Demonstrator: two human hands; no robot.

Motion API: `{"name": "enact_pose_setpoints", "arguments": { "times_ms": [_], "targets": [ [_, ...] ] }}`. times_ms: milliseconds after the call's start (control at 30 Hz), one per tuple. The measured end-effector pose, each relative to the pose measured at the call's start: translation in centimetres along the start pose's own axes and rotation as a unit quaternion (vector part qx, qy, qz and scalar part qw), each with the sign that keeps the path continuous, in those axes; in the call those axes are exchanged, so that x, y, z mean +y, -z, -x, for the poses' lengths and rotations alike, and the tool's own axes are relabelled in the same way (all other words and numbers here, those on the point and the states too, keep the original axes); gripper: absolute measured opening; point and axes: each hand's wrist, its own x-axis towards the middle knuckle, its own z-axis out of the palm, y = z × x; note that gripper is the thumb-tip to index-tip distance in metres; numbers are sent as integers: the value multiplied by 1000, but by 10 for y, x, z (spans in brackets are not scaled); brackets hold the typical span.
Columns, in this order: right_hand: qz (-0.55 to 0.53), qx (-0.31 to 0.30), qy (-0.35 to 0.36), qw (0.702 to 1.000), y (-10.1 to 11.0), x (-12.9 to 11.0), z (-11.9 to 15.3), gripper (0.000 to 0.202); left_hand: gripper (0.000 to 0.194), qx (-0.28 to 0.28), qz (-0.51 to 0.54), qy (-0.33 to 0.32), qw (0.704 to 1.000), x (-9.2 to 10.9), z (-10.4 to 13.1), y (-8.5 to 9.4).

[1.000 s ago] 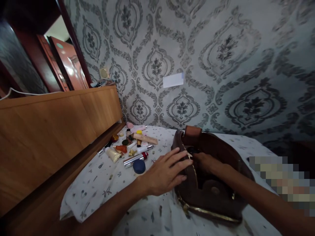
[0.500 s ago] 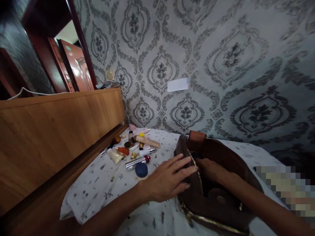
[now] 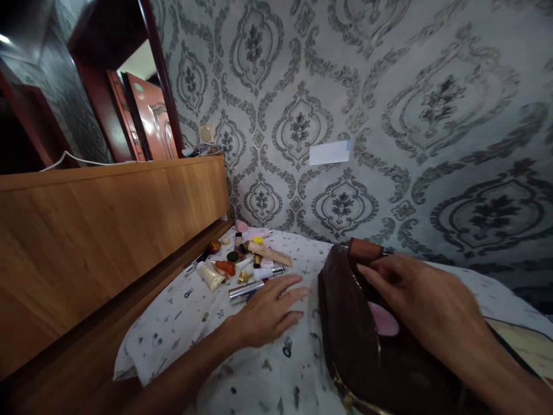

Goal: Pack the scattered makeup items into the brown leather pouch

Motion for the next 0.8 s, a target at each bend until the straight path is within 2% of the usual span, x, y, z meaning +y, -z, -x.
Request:
{"name": "enact_pose_setpoints", "arguments": {
  "times_ms": [67, 167, 233, 267, 300, 367, 467, 567, 633, 700, 800],
  "targets": [
    [-25, 48, 53, 997, 8, -21, 12, 67, 38, 18, 6, 35, 999, -14, 7, 5],
    [-90, 131, 165, 973, 6, -59, 41, 49, 32, 50, 14, 76, 996, -37, 16, 8],
    [-128, 119, 282, 943, -6, -83, 65, 33, 29, 76, 18, 104, 992, -56, 22, 8],
    [-134, 95, 324, 932, -15, -93, 77, 25, 28, 89, 20, 119, 989, -66, 26, 6],
    [-134, 72, 357, 922, -26, -101, 88, 22, 27, 102, 22, 135, 985, -76, 30, 5],
    [-131, 27, 381, 915, -49, -113, 107, 30, 26, 125, 17, 170, 977, -100, 39, 3],
    [-183, -52, 330, 925, -80, -125, 122, 35, 21, 154, -18, 249, 956, -137, 54, 4],
    [-280, -128, 243, 920, -103, -136, 129, 35, 24, 182, -42, 304, 934, -174, 70, 10],
    [-339, -150, 168, 914, -118, -142, 133, 30, 27, 193, -55, 328, 923, -196, 79, 15],
    [-401, -160, 82, 898, -133, -147, 138, 28, 29, 199, -68, 348, 914, -215, 86, 19],
    [-466, -201, -49, 860, -150, -148, 141, 36, 29, 204, -84, 374, 901, -237, 92, 22]
  ]
}}
